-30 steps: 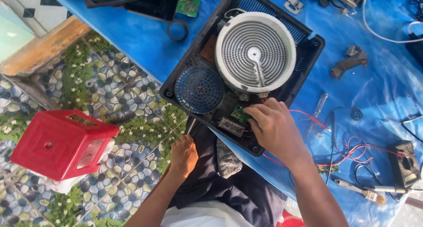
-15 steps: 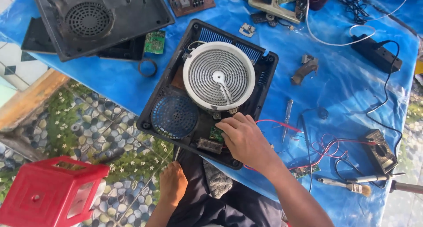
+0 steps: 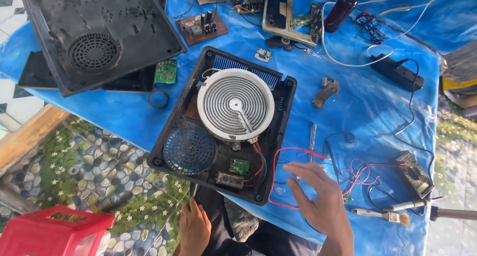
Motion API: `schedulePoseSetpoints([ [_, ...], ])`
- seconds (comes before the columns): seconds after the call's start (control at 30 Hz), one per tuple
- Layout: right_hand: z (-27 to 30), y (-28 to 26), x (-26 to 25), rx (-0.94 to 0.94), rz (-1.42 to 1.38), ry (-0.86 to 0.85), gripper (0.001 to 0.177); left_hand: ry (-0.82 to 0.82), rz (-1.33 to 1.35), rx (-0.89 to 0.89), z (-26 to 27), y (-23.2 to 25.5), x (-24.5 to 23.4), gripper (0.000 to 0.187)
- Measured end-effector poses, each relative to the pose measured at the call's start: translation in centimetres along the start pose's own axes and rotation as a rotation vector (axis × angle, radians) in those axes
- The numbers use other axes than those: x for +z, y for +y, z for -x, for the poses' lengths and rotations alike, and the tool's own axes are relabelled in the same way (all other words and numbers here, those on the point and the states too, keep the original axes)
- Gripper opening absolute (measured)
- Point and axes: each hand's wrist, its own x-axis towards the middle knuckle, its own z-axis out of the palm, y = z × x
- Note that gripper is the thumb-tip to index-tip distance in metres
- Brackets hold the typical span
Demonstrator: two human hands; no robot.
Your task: Testing the continuity of a heating coil and inspecting internal components of an induction cooker using a multimeter.
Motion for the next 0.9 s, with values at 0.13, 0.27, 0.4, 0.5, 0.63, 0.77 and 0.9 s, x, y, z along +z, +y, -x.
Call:
schedulePoseSetpoints([
  [0.13,2.2,0.9,1.2,0.174,-0.010,0.055,0.031,0.011,0.060,-0.158,-0.4,2.9,-0.7,0.079],
  [0.27,3.6,1.5,2.4,0.207,0.012,0.031,0.032,-0.272,0.000,-0.290,-1.7,4.0,-2.1,0.084],
  [0.4,4.4,0.9,3.6,0.126,-0.015,0.082,0.029,-0.226,0.100,-0.221,-2.1,3.2,-3.3,0.084],
  [0.5,5.9,1.8,4.0,0.142,0.038,0.144,0.031,-0.268,0.202,-0.256,-3.0,2.5,-3.5,0.085],
  [0.63,8.1,2.4,3.8,0.166,0.161,0.253,0.027,-0.383,0.408,-0.299,-4.9,2.4,-5.1,0.090],
  [0.77,9.6,0.9,3.8,0.219,0.169,0.339,0.023,-0.600,0.215,-0.035,-7.6,2.1,-4.9,0.051],
  [0.9,10.5,1.0,4.1,0.287,0.149,0.331,0.024,-0.445,0.516,-0.323,-9.8,1.5,-1.8,0.081],
])
